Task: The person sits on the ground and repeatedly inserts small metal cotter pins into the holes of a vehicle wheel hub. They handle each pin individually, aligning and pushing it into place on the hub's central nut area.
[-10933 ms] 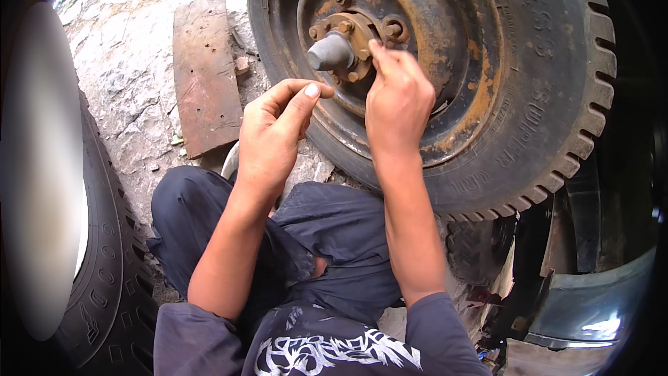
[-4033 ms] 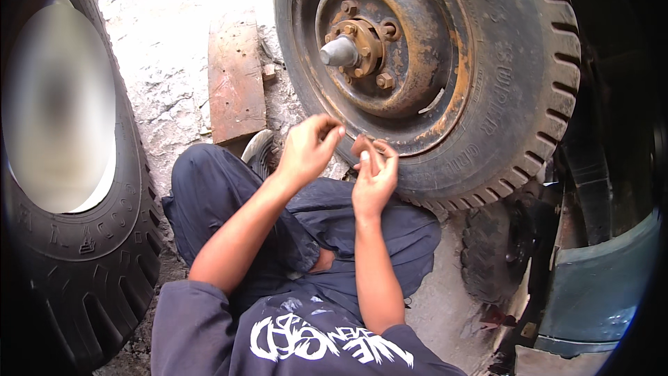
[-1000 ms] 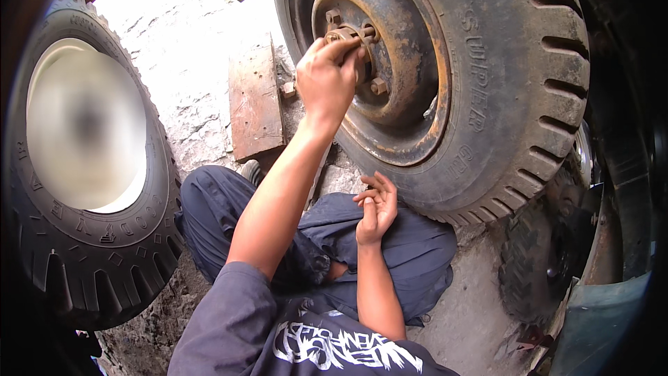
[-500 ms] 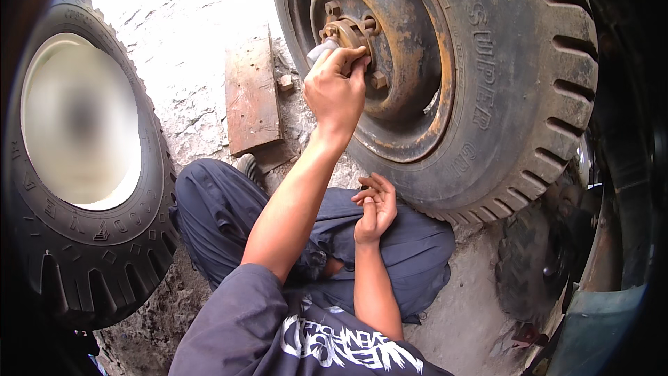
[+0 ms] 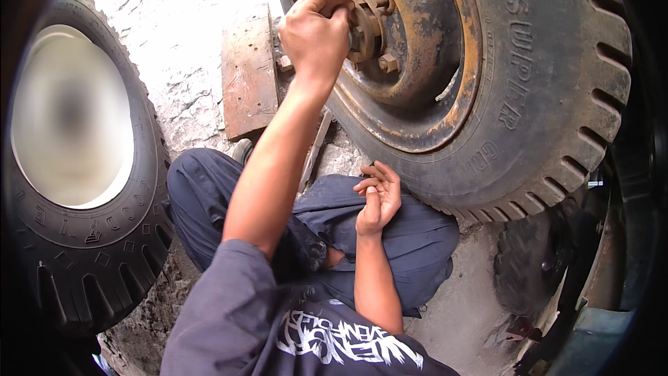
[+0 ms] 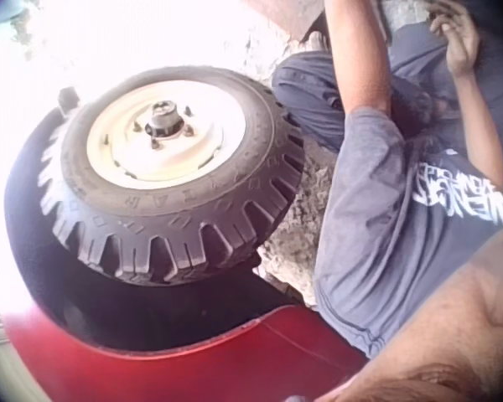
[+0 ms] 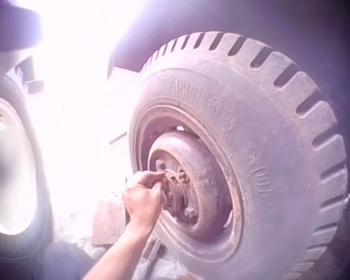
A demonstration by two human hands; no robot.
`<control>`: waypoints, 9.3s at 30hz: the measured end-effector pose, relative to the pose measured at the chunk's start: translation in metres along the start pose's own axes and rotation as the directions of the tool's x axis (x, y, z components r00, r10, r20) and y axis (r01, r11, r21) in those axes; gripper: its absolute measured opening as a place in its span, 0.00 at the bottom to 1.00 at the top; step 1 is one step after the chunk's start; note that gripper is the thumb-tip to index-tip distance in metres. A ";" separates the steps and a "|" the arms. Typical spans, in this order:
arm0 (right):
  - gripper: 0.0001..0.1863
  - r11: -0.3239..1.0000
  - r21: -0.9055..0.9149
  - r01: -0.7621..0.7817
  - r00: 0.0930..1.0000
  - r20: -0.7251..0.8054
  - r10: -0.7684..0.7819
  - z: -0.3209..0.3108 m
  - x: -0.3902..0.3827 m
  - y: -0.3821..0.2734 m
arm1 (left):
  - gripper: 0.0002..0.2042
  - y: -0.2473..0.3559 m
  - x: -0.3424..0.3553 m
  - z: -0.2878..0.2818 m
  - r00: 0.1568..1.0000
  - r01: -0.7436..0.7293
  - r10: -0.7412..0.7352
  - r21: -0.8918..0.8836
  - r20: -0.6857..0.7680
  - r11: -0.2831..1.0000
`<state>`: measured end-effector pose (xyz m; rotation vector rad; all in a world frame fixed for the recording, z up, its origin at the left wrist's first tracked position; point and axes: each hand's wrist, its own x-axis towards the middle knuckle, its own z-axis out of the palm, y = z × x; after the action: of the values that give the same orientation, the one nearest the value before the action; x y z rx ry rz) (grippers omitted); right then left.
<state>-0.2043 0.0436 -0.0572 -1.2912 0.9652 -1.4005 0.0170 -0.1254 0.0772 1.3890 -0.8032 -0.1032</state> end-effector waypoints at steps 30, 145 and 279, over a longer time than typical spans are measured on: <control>0.19 0.985 -0.171 -0.012 0.997 0.069 0.025 0.006 0.007 0.010 | 0.05 0.001 -0.024 -0.013 0.981 -0.189 0.189 0.008 0.046 0.982; 0.14 0.426 -0.811 0.401 0.823 0.114 -0.556 0.106 0.165 -0.064 | 0.10 -0.028 -0.094 -0.065 0.708 0.704 -0.550 -0.382 0.443 0.600; 0.19 0.925 -0.379 0.000 0.705 0.656 0.269 -0.016 0.065 -0.125 | 0.11 0.059 -0.084 -0.109 0.647 0.611 -0.361 -0.174 0.671 0.772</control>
<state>-0.2349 0.0068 0.0760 -1.7940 0.7602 -0.5119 -0.0065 0.0211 0.0966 1.1508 -0.8304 -1.1539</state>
